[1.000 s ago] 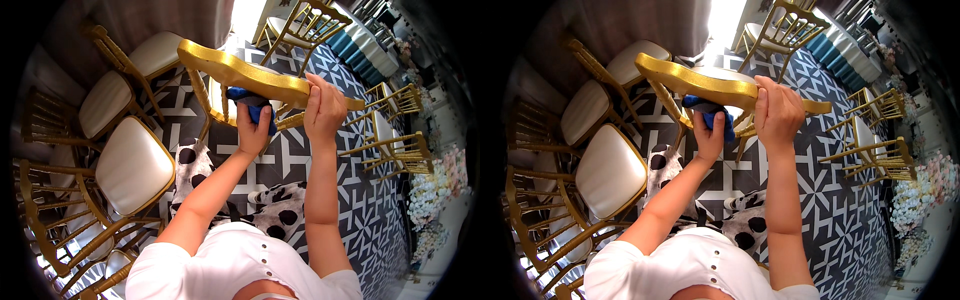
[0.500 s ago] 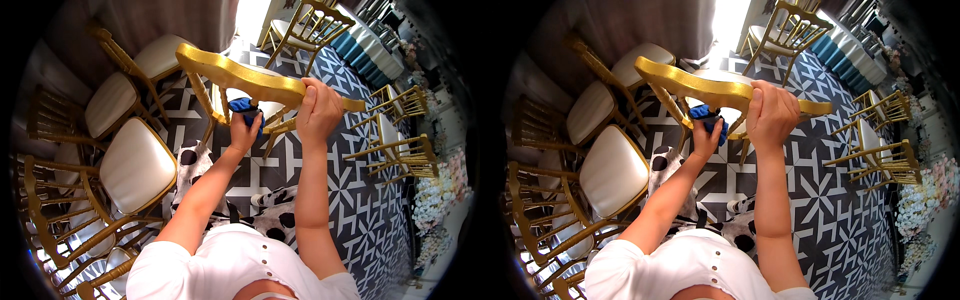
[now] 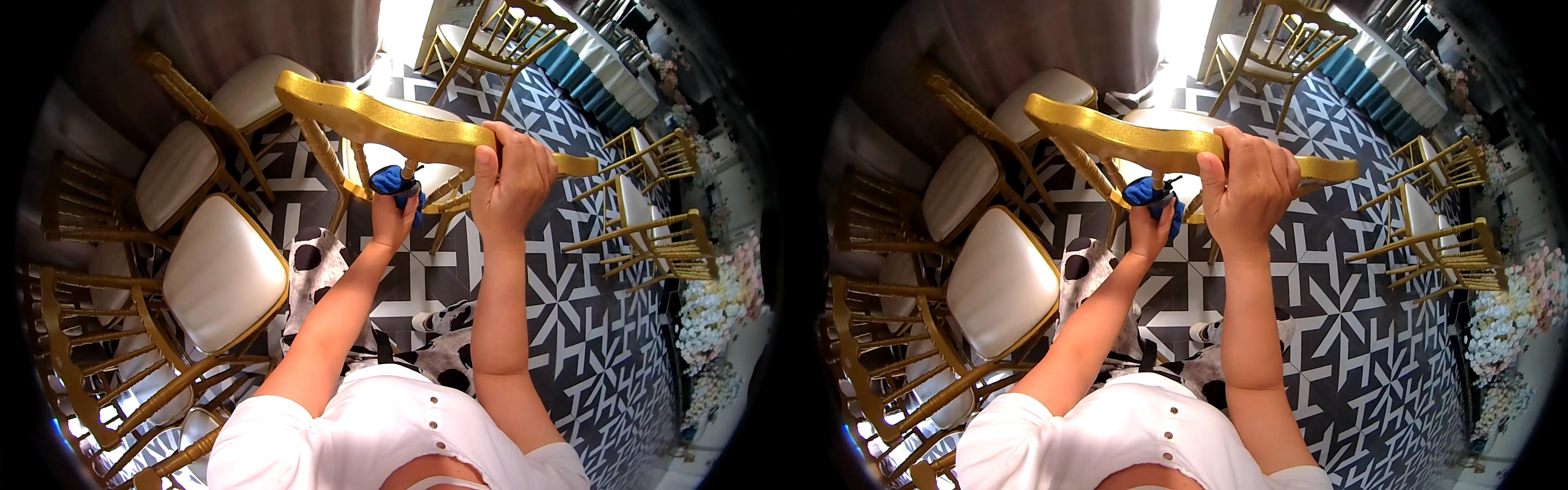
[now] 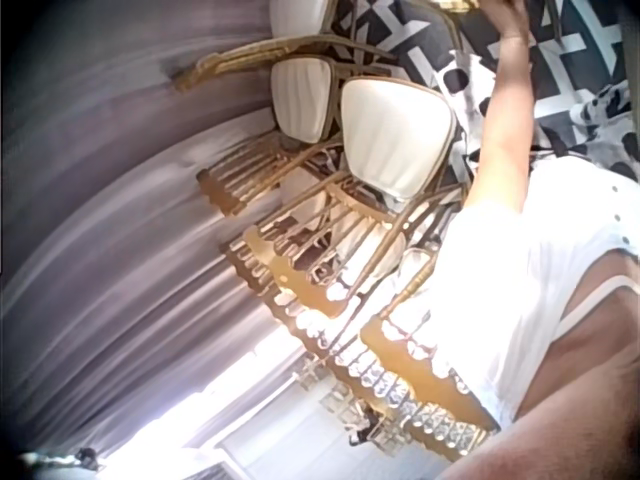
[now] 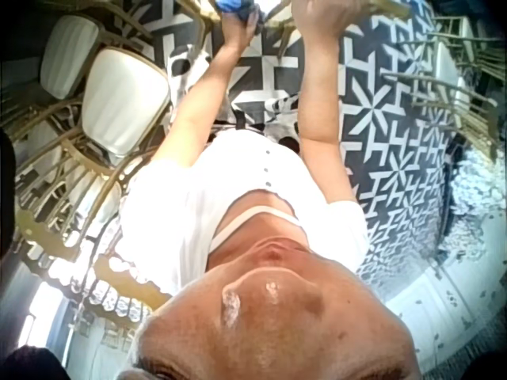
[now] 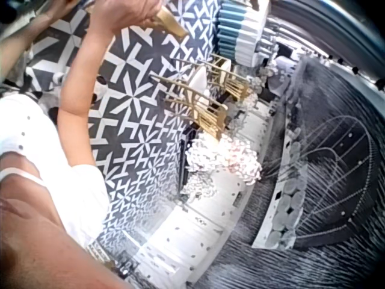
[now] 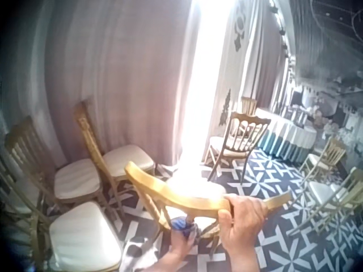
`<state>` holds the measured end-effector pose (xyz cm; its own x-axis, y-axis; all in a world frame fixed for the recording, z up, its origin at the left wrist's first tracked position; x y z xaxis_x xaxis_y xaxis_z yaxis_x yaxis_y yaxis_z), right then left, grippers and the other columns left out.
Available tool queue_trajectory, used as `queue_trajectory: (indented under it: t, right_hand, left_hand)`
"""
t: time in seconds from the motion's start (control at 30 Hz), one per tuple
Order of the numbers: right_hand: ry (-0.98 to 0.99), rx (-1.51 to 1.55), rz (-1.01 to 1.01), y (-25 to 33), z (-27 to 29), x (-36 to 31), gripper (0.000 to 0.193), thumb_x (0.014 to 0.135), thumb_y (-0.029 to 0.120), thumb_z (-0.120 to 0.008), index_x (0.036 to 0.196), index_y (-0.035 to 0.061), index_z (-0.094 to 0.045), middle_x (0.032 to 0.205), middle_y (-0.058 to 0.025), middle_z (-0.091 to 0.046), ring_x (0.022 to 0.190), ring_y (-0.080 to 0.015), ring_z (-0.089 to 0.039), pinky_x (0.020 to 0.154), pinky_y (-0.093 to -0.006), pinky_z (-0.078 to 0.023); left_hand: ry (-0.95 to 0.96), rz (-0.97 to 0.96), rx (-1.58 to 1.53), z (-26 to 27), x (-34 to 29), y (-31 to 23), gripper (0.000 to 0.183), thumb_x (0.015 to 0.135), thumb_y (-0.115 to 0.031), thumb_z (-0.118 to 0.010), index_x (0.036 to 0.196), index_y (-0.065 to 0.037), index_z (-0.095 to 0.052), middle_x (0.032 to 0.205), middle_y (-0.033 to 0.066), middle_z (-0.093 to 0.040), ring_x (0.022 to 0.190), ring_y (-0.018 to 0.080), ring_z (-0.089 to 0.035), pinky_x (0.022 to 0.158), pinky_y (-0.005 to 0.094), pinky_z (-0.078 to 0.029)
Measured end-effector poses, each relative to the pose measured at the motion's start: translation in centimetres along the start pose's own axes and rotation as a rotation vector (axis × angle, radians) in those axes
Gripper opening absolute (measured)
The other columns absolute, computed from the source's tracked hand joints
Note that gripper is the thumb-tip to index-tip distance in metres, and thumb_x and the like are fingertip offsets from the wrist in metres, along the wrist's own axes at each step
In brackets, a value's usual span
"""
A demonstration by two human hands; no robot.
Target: The person wipes the gold-colored frame of a chair with a blue cloth, including the backrest, spindles, and seat frame, then folds the cloth on the chair seat.
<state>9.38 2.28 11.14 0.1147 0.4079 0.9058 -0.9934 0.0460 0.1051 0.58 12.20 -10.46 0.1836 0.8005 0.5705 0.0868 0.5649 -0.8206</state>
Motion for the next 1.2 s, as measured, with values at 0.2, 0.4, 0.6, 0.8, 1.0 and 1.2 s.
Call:
queue_trajectory:
  t: [0.2,0.4,0.6,0.8,1.0,1.2]
  right_hand:
    - [-0.005,-0.014,-0.011,-0.1,-0.1,-0.2,0.039,0.099,0.047,-0.051,0.099,0.0113,-0.067,0.087,-0.0029,-0.064,0.090,-0.0235,-0.061,0.090,-0.0380,-0.039]
    - [-0.030,0.013,0.001,0.6,-0.6,0.1,0.037,0.098,0.046,-0.052,0.099,0.0114,-0.066,0.087,-0.0026,-0.064,0.091,-0.0231,-0.060,0.091,-0.0380,-0.038]
    - [-0.042,-0.028,0.012,-0.5,-0.4,-0.3,0.034,0.097,0.044,-0.054,0.100,0.0128,-0.066,0.088,-0.0019,-0.063,0.091,-0.0231,-0.059,0.091,-0.0378,-0.037]
    - [-0.047,-0.023,0.007,-0.4,-0.5,-0.5,0.033,0.097,0.044,-0.054,0.100,0.0134,-0.065,0.088,-0.0012,-0.064,0.090,-0.0225,-0.059,0.091,-0.0375,-0.037]
    - [-0.070,-0.023,0.006,-0.3,-0.8,-0.4,0.034,0.096,0.045,-0.054,0.100,0.0138,-0.065,0.090,-0.0006,-0.065,0.090,-0.0223,-0.058,0.091,-0.0375,-0.037]
    - [-0.055,-0.030,0.001,-0.7,-0.6,-0.5,0.033,0.096,0.045,-0.054,0.101,0.0138,-0.064,0.090,-0.0004,-0.064,0.090,-0.0222,-0.058,0.091,-0.0380,-0.037]
  left_hand:
    - [0.131,0.307,-0.243,-0.2,-1.5,1.7,0.015,0.091,-0.011,-0.067,0.099,-0.001,-0.060,0.077,0.0062,-0.065,0.069,0.0163,-0.063,0.065,0.0316,-0.049]
    - [0.066,0.096,0.211,0.9,-4.4,7.8,0.022,0.088,-0.010,-0.068,0.105,-0.003,-0.057,0.082,0.0140,-0.065,0.074,0.0330,-0.064,0.069,0.0402,-0.051]
    - [-0.006,0.172,0.051,0.8,-1.0,-1.5,0.023,0.088,-0.012,-0.072,0.104,0.000,-0.061,0.084,0.0132,-0.070,0.076,0.0251,-0.069,0.072,0.0351,-0.053]
    - [-0.048,-0.070,0.008,1.4,2.0,-5.6,0.025,0.087,-0.005,-0.072,0.108,0.001,-0.061,0.090,0.0110,-0.071,0.080,0.0196,-0.067,0.077,0.0325,-0.053]
    - [0.084,0.063,0.126,1.1,-1.4,0.5,0.030,0.086,-0.010,-0.072,0.112,-0.001,-0.061,0.089,0.0134,-0.070,0.080,0.0282,-0.069,0.074,0.0364,-0.052]
    - [0.063,0.183,0.366,0.5,-3.7,3.1,0.021,0.082,-0.008,-0.071,0.101,-0.011,-0.064,0.090,0.0090,-0.067,0.084,0.0302,-0.065,0.074,0.0410,-0.053]
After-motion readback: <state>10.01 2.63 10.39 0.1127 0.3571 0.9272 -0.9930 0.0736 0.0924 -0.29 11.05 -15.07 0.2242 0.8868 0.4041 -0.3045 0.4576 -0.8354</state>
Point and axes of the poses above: each hand's wrist, its own x-axis towards the middle knuckle, its own z-axis out of the back of the hand, y = z × x, the point moved 3 cm from there along x, towards the middle knuckle
